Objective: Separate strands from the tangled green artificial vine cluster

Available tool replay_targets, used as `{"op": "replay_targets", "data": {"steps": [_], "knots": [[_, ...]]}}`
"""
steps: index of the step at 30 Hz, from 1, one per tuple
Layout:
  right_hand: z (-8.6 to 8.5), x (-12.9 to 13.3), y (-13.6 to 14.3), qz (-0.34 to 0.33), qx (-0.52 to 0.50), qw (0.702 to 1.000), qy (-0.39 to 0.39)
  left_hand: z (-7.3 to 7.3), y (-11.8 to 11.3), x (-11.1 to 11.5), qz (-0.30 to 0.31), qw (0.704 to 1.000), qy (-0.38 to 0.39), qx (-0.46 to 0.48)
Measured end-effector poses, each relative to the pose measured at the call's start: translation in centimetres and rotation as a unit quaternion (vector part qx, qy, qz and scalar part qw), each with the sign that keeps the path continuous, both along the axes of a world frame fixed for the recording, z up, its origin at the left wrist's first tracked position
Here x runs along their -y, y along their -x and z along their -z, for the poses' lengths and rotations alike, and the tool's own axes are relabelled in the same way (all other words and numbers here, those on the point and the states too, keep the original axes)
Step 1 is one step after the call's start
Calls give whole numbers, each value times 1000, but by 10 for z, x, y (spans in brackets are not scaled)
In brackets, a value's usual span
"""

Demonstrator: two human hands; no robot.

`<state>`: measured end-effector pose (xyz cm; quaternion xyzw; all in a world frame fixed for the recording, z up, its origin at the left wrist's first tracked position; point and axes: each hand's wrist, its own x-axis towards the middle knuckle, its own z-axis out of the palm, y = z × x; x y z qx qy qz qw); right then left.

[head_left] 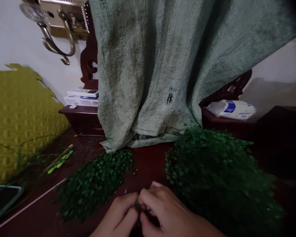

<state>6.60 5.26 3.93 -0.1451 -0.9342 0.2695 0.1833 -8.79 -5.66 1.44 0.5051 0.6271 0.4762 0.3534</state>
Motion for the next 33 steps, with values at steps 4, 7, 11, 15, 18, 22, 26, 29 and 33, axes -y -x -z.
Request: {"op": "replay_targets", "data": {"steps": [4, 7, 11, 15, 18, 22, 26, 29, 33], "knots": [[2, -2, 0, 12, 33, 999, -29, -2, 2, -6, -19, 1000, -6, 6], [4, -5, 2, 28, 46, 998, -43, -6, 2, -12, -15, 1000, 3, 20], [3, -8, 5, 32, 54, 997, -53, -13, 3, -18, -15, 1000, -20, -4], [0, -8, 6, 42, 62, 994, -80, -15, 2, -18, 9, 999, -20, -40], [0, -9, 6, 48, 65, 992, -94, -14, 1, -17, 27, 998, -18, -48], [2, -10, 7, 67, 52, 991, -100, -11, 8, -22, 28, 997, -40, -62], [2, -9, 8, 80, 36, 991, -100, -13, 27, -33, -55, 982, -101, -151], [1, -7, 7, 76, 38, 991, -103, -17, 40, -37, -77, 958, -153, -230], [2, -7, 7, 66, 49, 990, -117, -21, 46, -36, -74, 941, -169, -282]]}}
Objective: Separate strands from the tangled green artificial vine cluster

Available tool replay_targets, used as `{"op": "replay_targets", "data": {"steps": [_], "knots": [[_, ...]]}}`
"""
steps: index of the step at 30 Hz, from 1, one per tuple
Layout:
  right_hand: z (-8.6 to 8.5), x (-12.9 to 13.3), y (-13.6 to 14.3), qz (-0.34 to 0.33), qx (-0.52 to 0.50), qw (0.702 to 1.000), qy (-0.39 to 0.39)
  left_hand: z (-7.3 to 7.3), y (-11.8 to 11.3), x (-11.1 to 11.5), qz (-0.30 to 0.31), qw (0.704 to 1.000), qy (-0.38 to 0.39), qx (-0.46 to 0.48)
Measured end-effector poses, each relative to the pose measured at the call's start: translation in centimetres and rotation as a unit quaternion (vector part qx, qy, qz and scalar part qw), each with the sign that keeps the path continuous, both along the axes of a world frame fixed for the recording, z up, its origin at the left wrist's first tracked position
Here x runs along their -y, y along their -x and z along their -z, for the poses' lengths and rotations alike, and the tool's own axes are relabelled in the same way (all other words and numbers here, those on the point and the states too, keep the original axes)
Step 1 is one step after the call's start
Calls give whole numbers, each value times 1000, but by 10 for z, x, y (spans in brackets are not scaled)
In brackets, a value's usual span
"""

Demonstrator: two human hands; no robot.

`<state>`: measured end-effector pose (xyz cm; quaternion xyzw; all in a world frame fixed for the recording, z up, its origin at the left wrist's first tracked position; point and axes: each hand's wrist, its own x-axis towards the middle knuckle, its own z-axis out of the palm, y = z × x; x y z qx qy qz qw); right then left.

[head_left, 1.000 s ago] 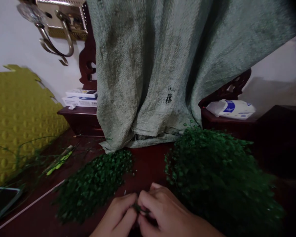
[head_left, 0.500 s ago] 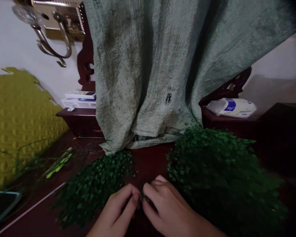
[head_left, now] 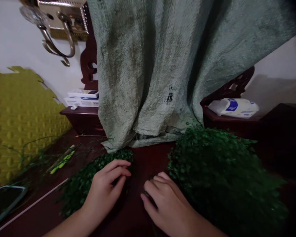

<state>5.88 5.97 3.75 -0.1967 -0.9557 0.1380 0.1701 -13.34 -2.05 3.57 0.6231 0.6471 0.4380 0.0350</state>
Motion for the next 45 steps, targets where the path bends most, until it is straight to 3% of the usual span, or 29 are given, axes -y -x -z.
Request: {"op": "replay_targets", "data": {"steps": [7, 13, 23, 33, 45], "knots": [[-1, 0, 1, -6, 3, 1000, -21, -2, -4, 2, 9, 999, -7, -34], [1, 0, 2, 2, -53, 998, -44, 11, -6, 6, 37, 998, -24, -46], [4, -1, 1, 39, -111, 993, 3, 17, -19, 6, 122, 992, 0, -34], [2, 2, -1, 1, -148, 988, 51, 13, -19, 5, 144, 989, 25, 4], [-3, 4, 0, -65, -219, 973, -16, 16, -20, 6, 142, 988, 54, 14]]}}
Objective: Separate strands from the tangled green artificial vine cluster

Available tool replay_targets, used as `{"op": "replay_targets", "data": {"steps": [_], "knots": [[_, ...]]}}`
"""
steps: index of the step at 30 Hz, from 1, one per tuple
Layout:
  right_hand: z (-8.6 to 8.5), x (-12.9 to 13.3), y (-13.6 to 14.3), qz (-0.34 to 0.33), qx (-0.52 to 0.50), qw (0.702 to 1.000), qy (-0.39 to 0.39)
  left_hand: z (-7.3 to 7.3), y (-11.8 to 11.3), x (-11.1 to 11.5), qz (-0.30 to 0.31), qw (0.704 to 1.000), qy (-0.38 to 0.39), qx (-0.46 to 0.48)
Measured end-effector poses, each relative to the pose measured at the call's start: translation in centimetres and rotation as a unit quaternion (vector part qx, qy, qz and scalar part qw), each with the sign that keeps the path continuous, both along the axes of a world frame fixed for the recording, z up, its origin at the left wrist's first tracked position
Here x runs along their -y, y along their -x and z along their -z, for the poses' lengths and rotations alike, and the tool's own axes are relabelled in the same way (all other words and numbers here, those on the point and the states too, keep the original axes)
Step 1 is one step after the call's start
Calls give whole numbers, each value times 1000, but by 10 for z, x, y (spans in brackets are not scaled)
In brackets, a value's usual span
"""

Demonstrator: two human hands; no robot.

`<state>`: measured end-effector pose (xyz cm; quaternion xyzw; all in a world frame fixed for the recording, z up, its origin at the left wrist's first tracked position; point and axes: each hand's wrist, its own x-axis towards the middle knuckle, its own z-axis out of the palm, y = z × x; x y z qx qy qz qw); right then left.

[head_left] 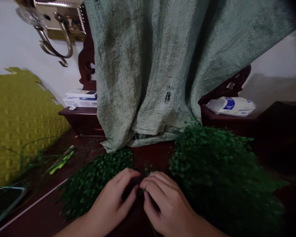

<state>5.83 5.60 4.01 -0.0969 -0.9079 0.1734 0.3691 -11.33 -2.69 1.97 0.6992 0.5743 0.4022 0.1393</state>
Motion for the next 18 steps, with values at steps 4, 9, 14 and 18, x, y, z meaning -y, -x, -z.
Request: {"op": "replay_targets", "data": {"steps": [4, 9, 14, 18], "knots": [[-3, 1, -1, -8, 4, 1000, -26, 0, 0, 0, 6, 1000, 17, -4], [-1, -1, -1, 6, 16, 999, -26, -2, -2, 1, 10, 999, 28, -43], [8, -3, -4, -17, 41, 999, -14, -1, -4, 2, 6, 996, 28, -89], [10, -4, -5, -31, 58, 998, -17, 0, -4, 3, 14, 995, 14, -95]]}}
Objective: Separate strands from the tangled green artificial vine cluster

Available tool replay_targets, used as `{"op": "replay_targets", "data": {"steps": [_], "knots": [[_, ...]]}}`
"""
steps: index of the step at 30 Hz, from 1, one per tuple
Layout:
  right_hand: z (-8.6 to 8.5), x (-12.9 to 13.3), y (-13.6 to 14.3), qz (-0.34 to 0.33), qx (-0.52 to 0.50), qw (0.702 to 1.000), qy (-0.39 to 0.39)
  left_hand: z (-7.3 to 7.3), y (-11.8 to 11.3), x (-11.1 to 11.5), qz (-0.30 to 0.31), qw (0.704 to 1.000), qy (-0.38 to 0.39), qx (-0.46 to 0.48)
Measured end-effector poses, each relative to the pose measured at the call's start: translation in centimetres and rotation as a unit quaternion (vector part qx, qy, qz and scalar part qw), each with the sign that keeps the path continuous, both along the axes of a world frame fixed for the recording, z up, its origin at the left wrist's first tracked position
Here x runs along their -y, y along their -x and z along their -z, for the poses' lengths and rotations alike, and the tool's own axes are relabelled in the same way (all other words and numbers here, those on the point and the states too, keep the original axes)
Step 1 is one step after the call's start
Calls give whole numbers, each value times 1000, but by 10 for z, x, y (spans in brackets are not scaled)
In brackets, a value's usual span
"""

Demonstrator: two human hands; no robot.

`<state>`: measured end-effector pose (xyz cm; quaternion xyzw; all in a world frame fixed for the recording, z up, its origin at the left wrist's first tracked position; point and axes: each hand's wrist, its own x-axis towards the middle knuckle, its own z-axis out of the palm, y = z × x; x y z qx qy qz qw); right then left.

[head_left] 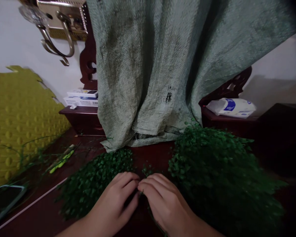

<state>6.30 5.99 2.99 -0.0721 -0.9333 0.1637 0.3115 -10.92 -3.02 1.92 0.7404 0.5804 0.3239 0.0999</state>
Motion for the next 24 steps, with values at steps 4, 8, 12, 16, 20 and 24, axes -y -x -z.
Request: {"op": "replay_targets", "data": {"steps": [4, 8, 12, 16, 20, 24], "knots": [[-4, -1, 1, -23, 1, 999, -26, -1, 0, 0, 3, 1000, -14, 12], [-7, -1, 0, -22, 8, 999, -38, -2, -1, 1, 16, 999, -22, 26], [-4, -1, -1, 2, 33, 998, -45, 2, -3, 4, 15, 999, -51, -1], [-2, 0, -1, 14, 38, 998, -46, 6, -7, 5, 0, 996, -86, -30], [-1, -1, -1, 28, 30, 998, -44, 1, -10, 6, -18, 992, -116, -44], [4, 0, 0, 16, 54, 998, 13, -7, -11, 7, -16, 993, -111, -43]]}}
